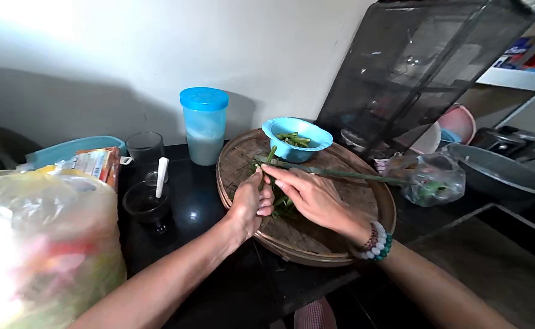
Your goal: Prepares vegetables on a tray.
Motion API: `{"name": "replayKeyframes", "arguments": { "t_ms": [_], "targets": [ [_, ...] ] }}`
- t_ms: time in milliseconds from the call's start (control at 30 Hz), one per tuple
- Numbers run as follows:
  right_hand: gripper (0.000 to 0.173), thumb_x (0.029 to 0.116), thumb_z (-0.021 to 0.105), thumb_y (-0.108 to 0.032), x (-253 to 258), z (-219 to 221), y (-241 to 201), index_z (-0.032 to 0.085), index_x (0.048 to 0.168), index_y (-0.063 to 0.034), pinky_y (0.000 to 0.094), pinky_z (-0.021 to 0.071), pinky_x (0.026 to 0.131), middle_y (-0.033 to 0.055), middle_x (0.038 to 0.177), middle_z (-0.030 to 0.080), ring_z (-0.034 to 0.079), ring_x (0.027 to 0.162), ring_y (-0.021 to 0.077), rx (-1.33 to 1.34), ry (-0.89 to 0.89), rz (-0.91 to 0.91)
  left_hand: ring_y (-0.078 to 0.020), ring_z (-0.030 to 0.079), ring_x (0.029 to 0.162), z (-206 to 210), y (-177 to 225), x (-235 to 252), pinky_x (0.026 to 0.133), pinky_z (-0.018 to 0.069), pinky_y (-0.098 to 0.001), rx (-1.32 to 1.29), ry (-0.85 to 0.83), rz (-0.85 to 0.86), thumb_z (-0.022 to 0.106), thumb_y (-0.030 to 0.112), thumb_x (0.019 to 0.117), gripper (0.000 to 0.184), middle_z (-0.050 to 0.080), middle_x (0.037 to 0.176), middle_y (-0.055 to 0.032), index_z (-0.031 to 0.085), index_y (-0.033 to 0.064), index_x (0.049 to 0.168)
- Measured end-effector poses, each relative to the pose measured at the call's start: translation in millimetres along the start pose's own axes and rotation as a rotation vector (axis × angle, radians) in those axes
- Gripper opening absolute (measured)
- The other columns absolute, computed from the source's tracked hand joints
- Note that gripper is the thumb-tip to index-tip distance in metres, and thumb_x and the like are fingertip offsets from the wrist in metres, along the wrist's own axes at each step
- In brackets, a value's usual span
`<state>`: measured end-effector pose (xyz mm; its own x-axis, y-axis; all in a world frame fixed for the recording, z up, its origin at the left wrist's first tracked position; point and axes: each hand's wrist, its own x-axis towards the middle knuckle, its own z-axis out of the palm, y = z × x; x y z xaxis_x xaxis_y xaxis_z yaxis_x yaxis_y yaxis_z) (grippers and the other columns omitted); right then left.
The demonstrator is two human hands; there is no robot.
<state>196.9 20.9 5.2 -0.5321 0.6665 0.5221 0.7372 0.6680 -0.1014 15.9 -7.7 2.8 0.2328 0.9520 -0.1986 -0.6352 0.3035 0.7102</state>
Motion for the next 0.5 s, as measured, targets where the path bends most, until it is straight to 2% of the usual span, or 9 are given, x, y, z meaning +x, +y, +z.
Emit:
{"name": "replayKeyframes", "arguments": {
  "t_ms": [100, 167, 267, 367, 400, 433, 500],
  "targets": [
    [0.041, 0.1101, 0.036, -0.044, 4, 5, 4, 0.051, 0.149, -0.0471, 0.0447, 0.0489, 0.054, 0.0024, 0.085, 0.064, 0.062, 0.066, 0.0216, -0.014, -0.006, -0.006, -0.0014, 0.028, 0.038, -4, 1, 0, 0.036, 0.0259, -0.0142, -0.036, -0.047, -0.037, 0.027, 0.039, 0.1132, 0.041, 0.033, 0.055, 0.0066, 0.047, 0.0120, 0.089],
    [0.040, 0.1098, 0.040, -0.042, 12, 3, 11, 0.051, 0.148, -0.0481, 0.0495, 0.0521, 0.058, 0.0036, 0.092, 0.069, 0.066, 0.072, 0.0244, -0.011, -0.011, 0.059, -0.0010, 0.028, 0.038, -4, 2, -2, 0.036, 0.0259, -0.0142, -0.011, -0.069, -0.052, 0.026, 0.040, 0.1132, 0.042, 0.033, 0.055, 0.0070, 0.047, 0.0118, 0.090],
    [0.040, 0.1106, 0.041, -0.038, 25, -3, 30, 0.053, 0.148, -0.0424, 0.0578, 0.0553, 0.071, 0.0055, 0.108, 0.073, 0.071, 0.088, 0.0282, 0.040, 0.002, 0.156, -0.0009, 0.028, 0.038, -3, 2, -3, 0.036, 0.0260, -0.0141, 0.011, -0.064, -0.047, 0.027, 0.038, 0.1134, 0.040, 0.033, 0.055, 0.0068, 0.048, 0.0106, 0.092],
    [0.041, 0.1112, 0.037, -0.036, 26, -8, 36, 0.055, 0.148, -0.0366, 0.0573, 0.0558, 0.085, -0.0006, 0.128, 0.071, 0.071, 0.104, 0.0228, 0.088, 0.076, 0.143, -0.0014, 0.029, 0.038, -2, 1, -3, 0.036, 0.0265, -0.0144, -0.002, -0.065, -0.026, 0.027, 0.037, 0.1136, 0.041, 0.033, 0.055, 0.0063, 0.048, 0.0101, 0.093],
    [0.041, 0.1110, 0.037, -0.036, 23, -11, 30, 0.056, 0.148, -0.0358, 0.0556, 0.0564, 0.085, -0.0017, 0.129, 0.071, 0.071, 0.104, 0.0213, 0.089, 0.080, 0.118, -0.0015, 0.030, 0.038, -2, 1, -2, 0.036, 0.0267, -0.0144, -0.001, -0.059, -0.017, 0.026, 0.037, 0.1137, 0.040, 0.034, 0.055, 0.0063, 0.048, 0.0101, 0.093],
    [0.041, 0.1106, 0.038, -0.037, 18, -12, 21, 0.056, 0.147, -0.0366, 0.0545, 0.0571, 0.079, -0.0003, 0.122, 0.072, 0.071, 0.097, 0.0215, 0.078, 0.069, 0.095, -0.0017, 0.029, 0.038, -2, 0, -1, 0.036, 0.0263, -0.0146, 0.010, -0.046, -0.007, 0.027, 0.037, 0.1137, 0.041, 0.033, 0.055, 0.0064, 0.049, 0.0102, 0.093],
    [0.041, 0.1099, 0.038, -0.040, 8, -9, 5, 0.054, 0.148, -0.0424, 0.0502, 0.0548, 0.063, 0.0026, 0.099, 0.071, 0.068, 0.077, 0.0225, 0.018, 0.025, 0.041, -0.0020, 0.028, 0.039, 0, -2, 0, 0.037, 0.0255, -0.0152, 0.076, -0.029, 0.024, 0.027, 0.037, 0.1137, 0.041, 0.031, 0.054, 0.0068, 0.050, 0.0107, 0.092]
  ]
}}
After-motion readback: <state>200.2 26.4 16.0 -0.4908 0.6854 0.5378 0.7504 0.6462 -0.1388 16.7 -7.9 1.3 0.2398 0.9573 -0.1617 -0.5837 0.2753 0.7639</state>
